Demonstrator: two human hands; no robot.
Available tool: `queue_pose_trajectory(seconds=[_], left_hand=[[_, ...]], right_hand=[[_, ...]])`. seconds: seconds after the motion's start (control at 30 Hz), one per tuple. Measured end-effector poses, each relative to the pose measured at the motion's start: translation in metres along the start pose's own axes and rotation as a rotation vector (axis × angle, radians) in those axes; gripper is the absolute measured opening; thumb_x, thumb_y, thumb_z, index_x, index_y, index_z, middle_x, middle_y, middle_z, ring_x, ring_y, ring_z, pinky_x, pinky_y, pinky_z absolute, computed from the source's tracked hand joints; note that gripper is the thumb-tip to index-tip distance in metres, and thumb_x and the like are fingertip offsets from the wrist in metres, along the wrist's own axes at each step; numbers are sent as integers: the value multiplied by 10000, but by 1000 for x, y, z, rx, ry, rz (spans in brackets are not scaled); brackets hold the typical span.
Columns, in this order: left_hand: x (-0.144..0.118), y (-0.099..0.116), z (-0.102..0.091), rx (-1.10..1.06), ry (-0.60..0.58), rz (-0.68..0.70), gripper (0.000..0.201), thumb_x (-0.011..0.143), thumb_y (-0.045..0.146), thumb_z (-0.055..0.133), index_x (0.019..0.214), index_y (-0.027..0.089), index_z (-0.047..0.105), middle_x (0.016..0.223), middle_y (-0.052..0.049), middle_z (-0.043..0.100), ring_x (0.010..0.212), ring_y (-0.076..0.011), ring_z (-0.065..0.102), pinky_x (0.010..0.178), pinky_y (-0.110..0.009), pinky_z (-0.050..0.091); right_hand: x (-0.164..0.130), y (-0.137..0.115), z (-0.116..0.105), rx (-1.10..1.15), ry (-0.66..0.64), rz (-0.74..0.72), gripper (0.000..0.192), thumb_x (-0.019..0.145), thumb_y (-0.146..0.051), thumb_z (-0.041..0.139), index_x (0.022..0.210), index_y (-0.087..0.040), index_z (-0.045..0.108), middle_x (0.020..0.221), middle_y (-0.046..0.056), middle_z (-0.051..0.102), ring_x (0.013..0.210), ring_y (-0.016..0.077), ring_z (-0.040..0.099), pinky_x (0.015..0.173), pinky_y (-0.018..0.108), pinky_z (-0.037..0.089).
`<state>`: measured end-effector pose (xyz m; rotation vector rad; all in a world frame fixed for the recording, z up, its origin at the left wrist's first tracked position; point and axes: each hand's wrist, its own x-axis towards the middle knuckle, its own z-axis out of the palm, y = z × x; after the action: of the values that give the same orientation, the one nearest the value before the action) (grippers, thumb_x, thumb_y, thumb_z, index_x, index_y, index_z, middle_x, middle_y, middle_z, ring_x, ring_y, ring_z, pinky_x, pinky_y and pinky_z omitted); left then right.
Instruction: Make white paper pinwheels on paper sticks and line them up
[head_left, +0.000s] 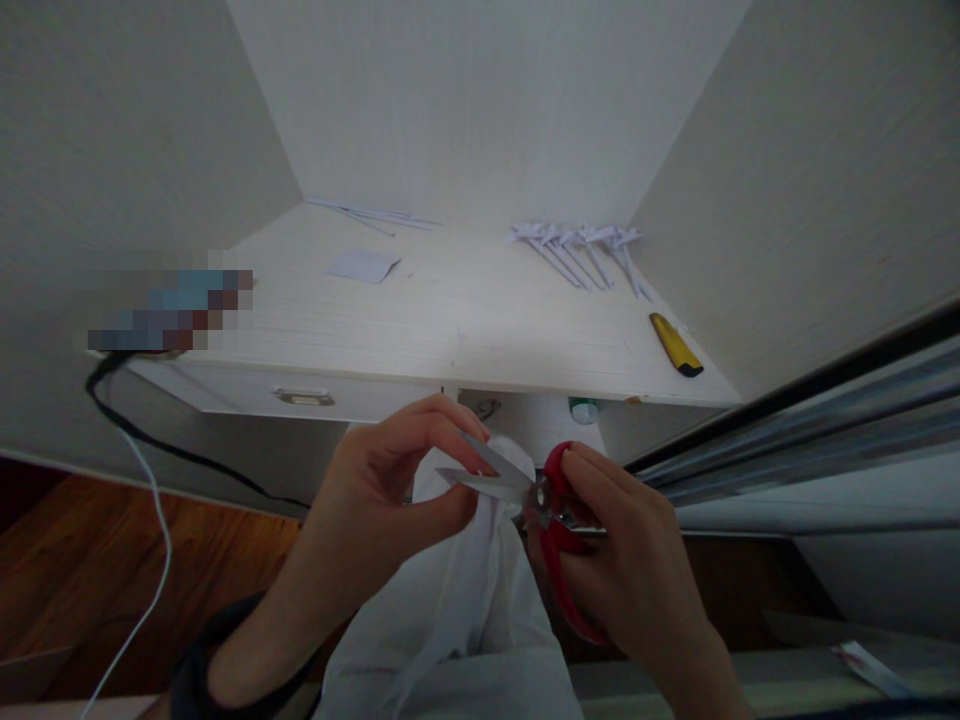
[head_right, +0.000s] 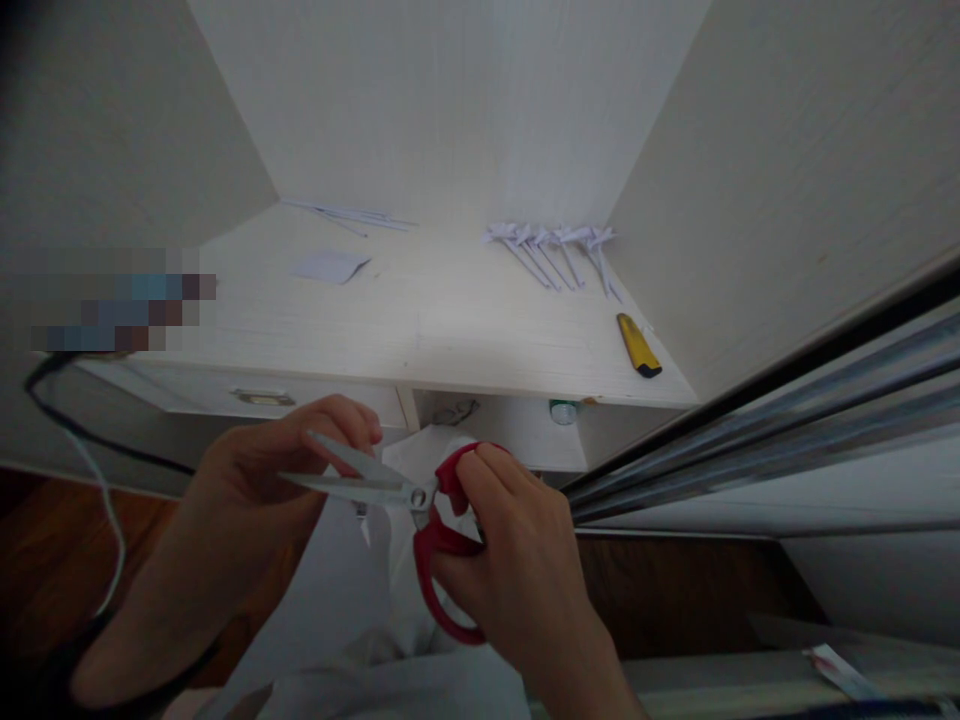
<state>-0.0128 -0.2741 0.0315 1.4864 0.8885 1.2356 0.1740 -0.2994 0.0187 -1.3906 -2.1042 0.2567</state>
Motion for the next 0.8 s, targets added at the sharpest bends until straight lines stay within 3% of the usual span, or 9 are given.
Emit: queue_pose_trajectory(seconds=[0.23, 0.43, 0.67, 0.8], left_hand=[[1, -3, -1, 1, 9, -4, 233, 658, -15, 644, 648, 216, 674, 785, -8, 647, 786, -156, 586, 716, -248, 480], [1, -4, -2, -10, 7, -12, 166, 695, 57, 684, 666, 219, 663, 813, -13, 663, 819, -172, 601, 749, -272, 485], [-1, 0, 1, 53, 11, -61, 116, 763, 119, 660, 678, 189, 624, 776, -13, 713, 744, -153, 648, 701, -259, 499], [-2, 0, 6, 196, 18, -68, 107, 765, 96, 632, 708, 184, 652, 737, -1, 699, 710, -129, 637, 666, -218, 487]], right_hand=[[2, 2, 0, -20, -2, 3, 169, 687, -107, 533, 682, -214, 402, 694, -3, 538, 604, 138, 482, 539, 233, 363], [2, 5, -1, 9, 26, 7, 211, 705, -114, 554, 660, -217, 375, 648, -29, 479, 552, 111, 419, 492, 216, 320], [0, 5, -5, 475, 35, 239, 247, 799, -382, 623, 697, -217, 470, 616, -28, 487, 537, 120, 422, 483, 232, 347], [1, 0, -2, 725, -12, 325, 368, 706, -508, 708, 701, -214, 488, 635, -29, 452, 560, 118, 380, 478, 229, 327]])
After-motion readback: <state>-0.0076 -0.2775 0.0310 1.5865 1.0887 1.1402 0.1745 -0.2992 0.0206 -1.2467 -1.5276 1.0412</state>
